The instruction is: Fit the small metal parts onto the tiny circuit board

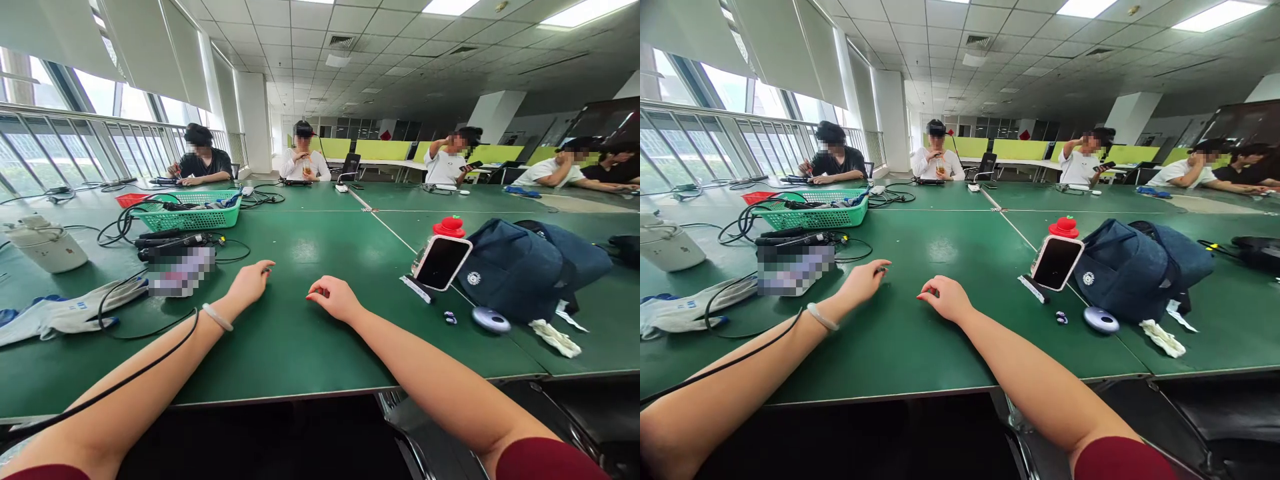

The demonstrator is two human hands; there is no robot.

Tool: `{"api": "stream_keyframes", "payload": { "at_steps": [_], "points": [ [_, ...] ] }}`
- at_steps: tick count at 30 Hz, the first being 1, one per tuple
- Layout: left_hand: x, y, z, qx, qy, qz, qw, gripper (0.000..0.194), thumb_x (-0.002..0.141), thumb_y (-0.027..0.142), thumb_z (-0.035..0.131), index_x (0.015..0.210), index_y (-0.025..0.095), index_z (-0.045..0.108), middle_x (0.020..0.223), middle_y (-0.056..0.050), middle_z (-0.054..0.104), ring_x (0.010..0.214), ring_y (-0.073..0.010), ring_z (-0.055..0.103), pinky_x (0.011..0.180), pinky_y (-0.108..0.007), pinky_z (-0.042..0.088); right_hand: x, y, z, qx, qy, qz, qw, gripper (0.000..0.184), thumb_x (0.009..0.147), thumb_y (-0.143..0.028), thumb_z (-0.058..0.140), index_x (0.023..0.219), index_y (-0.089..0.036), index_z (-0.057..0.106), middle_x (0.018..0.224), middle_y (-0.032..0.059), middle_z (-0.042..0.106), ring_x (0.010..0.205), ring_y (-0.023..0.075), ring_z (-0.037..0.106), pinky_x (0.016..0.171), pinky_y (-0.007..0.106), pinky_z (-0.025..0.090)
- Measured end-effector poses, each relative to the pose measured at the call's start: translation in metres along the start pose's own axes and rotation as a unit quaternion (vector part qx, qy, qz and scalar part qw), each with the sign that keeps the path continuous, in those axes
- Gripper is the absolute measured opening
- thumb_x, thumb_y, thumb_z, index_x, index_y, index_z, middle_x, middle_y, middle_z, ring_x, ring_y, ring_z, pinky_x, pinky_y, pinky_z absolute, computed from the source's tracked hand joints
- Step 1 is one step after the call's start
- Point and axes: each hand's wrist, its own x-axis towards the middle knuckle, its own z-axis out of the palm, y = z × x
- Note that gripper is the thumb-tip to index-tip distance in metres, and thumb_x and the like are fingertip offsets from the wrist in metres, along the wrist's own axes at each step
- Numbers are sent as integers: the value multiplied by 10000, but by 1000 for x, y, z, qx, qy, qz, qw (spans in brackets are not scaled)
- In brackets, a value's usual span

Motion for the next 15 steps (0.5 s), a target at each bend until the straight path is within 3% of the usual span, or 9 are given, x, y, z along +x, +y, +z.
{"api": "stream_keyframes", "payload": {
  "at_steps": [2,4,7,15],
  "points": [
    [2,-22,-12,116,24,-9,993,419,898,185,369,1260,134,574,1107,-165,688,1009,-290,654,900,-417,488,0,2,-1,12,0,3,1000,111,819,-305,687,788,-198,684,721,-8,566,638,104,478,612,244,372],
    [3,-45,-18,199,8,-10,980,427,872,130,350,1215,110,604,1079,-181,690,1017,-303,649,896,-420,484,0,3,0,19,-5,-1,1000,104,825,-297,677,792,-198,684,724,-7,567,639,104,476,615,246,372],
    [2,-69,-19,244,-2,11,970,413,862,127,350,1118,117,673,1166,-169,655,1058,-289,629,927,-388,474,0,4,1,26,-22,-7,999,97,826,-291,674,808,-196,685,738,-5,574,639,101,478,620,246,372],
    [3,-79,-22,233,38,-30,971,371,868,286,472,1133,137,685,1171,-139,653,1047,-277,621,926,-351,475,-2,6,-2,25,-36,-8,999,109,826,-290,669,874,-194,690,784,1,586,628,92,471,633,249,388]
  ]
}}
